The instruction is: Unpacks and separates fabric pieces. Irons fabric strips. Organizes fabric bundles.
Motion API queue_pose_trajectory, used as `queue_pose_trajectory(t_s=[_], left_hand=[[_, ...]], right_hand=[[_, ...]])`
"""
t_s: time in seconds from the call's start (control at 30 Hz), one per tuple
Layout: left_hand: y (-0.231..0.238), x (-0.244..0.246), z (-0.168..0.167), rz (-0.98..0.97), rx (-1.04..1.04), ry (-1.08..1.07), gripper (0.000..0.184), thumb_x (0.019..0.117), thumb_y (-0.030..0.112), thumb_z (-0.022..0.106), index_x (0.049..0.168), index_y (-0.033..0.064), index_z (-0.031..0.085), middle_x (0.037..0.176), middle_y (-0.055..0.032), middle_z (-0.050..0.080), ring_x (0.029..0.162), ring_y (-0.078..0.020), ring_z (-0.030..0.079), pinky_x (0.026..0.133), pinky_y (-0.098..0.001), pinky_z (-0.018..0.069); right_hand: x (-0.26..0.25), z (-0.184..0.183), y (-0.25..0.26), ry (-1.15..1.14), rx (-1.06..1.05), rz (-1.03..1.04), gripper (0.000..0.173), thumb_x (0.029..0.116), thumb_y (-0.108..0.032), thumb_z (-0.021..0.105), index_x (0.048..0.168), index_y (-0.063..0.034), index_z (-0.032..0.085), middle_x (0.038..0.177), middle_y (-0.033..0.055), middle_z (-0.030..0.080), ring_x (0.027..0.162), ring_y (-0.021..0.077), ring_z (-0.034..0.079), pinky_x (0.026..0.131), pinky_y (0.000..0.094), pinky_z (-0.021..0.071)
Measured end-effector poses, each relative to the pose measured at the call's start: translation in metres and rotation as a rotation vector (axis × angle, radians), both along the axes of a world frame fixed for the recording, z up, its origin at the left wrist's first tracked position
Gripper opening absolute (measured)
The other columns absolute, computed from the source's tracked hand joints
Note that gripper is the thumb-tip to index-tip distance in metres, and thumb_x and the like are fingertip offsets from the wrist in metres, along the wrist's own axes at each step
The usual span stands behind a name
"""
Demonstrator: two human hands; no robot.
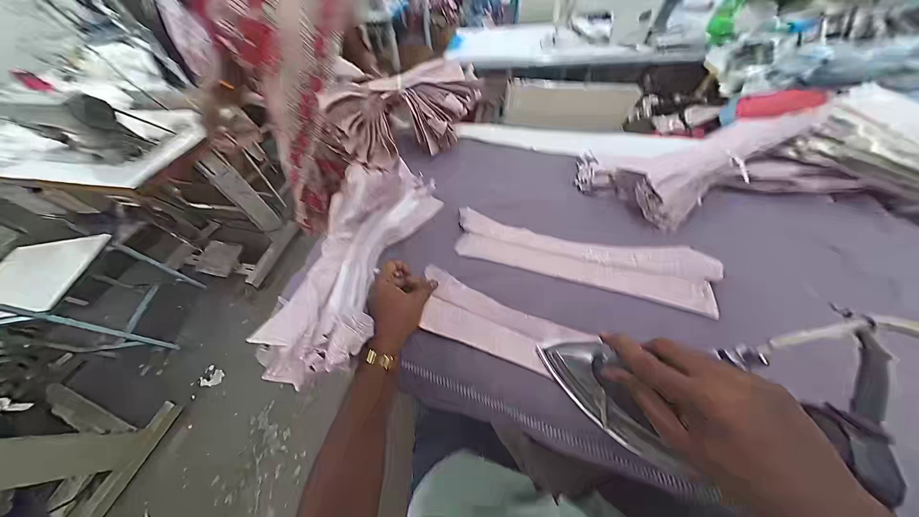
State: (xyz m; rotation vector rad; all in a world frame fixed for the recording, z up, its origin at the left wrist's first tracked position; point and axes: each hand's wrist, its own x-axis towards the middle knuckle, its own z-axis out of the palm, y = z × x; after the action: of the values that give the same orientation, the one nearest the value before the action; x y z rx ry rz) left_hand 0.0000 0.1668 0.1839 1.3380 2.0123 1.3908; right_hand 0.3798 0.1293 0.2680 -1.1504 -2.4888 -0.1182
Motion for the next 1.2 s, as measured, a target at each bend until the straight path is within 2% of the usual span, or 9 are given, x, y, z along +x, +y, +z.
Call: queue_pose_trajectory(t_s=[0.23,0.5,0.6,0.7,0.83,0.93,1.0,1.07,1.2], left_hand=[[-0.001,0.004,0.0,-0.014,0.087,-0.162,0.049,0.0726,0.005,0.093,0.102,0.0102,0.054,0.071,-0.003,0.074,0.057,-0.0157,0.071,0.058,-0.0354,0.0618],[0.0,0.006,-0.003,0.028,0.078,-0.162,0.053,0.0721,0.006,0.093,0.107,0.0106,0.054,0.074,-0.0026,0.076,0.061,-0.0155,0.073,0.06,-0.0357,0.0631],[0.002,0.008,-0.003,0.037,0.06,-0.146,0.049,0.0767,0.005,0.089,0.111,0.0102,0.055,0.075,-0.0019,0.076,0.061,-0.0145,0.072,0.061,-0.0361,0.0625],[0.003,0.008,-0.002,0.064,0.07,-0.132,0.037,0.0885,0.004,0.079,0.116,0.0101,0.054,0.085,-0.0027,0.078,0.067,-0.0138,0.074,0.064,-0.0348,0.0621],[0.003,0.004,-0.007,0.058,0.166,-0.048,0.024,0.0965,0.001,0.064,0.12,0.0051,0.06,0.105,-0.0051,0.078,0.09,-0.0132,0.076,0.083,-0.0358,0.0624],[0.002,0.0,-0.008,0.036,0.076,0.136,0.02,0.0979,0.022,0.069,0.112,0.0093,0.074,0.097,-0.0025,0.077,0.083,-0.0119,0.072,0.081,-0.0385,0.0609],[0.002,0.0,-0.004,-0.036,-0.078,0.308,0.032,0.0955,0.037,0.072,0.115,0.0129,0.078,0.103,-0.0039,0.076,0.095,-0.017,0.072,0.089,-0.0457,0.0588],[0.003,0.004,-0.004,-0.119,-0.209,0.43,0.04,0.0933,0.041,0.074,0.121,0.0122,0.076,0.116,-0.0101,0.071,0.112,-0.0261,0.066,0.101,-0.0527,0.0515],[0.004,0.003,-0.004,-0.091,-0.222,0.443,0.031,0.0912,0.038,0.078,0.11,0.0134,0.079,0.106,-0.0097,0.072,0.097,-0.0247,0.069,0.089,-0.0528,0.0562]], right_hand=[[-0.042,-0.002,0.007,-0.05,0.01,-0.013,0.042,0.1076,-0.046,0.047,0.136,-0.0223,0.068,0.086,0.0096,0.065,0.069,0.0286,0.064,0.051,0.042,0.0474],[-0.119,-0.005,0.029,-0.064,0.047,0.006,0.041,0.1084,-0.044,0.046,0.131,-0.0191,0.069,0.08,0.0089,0.062,0.065,0.0277,0.062,0.05,0.0398,0.047],[-0.149,-0.005,0.043,-0.066,0.018,0.027,0.041,0.108,-0.042,0.047,0.136,-0.018,0.066,0.082,0.0102,0.062,0.065,0.0285,0.062,0.051,0.0421,0.0486],[-0.182,0.0,0.058,-0.112,-0.034,0.032,0.038,0.1074,-0.037,0.049,0.137,-0.0177,0.062,0.084,0.0117,0.061,0.065,0.0304,0.063,0.049,0.0439,0.0487],[-0.206,0.006,0.069,-0.115,-0.091,0.098,0.037,0.1077,-0.036,0.049,0.136,-0.0175,0.062,0.088,0.0118,0.062,0.069,0.0305,0.064,0.051,0.0444,0.0505],[-0.191,0.01,0.067,-0.108,-0.145,0.145,0.039,0.1072,-0.04,0.049,0.137,-0.019,0.063,0.088,0.0103,0.063,0.073,0.0286,0.066,0.056,0.0453,0.0535],[-0.161,0.011,0.058,-0.098,-0.154,0.192,0.04,0.107,-0.044,0.049,0.135,-0.0192,0.064,0.086,0.0086,0.063,0.074,0.0269,0.065,0.059,0.0449,0.0537],[-0.115,0.013,0.043,-0.081,-0.16,0.224,0.041,0.1067,-0.045,0.049,0.136,-0.0207,0.066,0.083,0.0064,0.064,0.07,0.0244,0.065,0.059,0.0437,0.0539],[-0.003,0.012,0.009,-0.115,-0.1,0.177,0.04,0.1092,-0.044,0.044,0.136,-0.0232,0.065,0.082,0.0057,0.063,0.067,0.0244,0.063,0.056,0.0436,0.0518]])
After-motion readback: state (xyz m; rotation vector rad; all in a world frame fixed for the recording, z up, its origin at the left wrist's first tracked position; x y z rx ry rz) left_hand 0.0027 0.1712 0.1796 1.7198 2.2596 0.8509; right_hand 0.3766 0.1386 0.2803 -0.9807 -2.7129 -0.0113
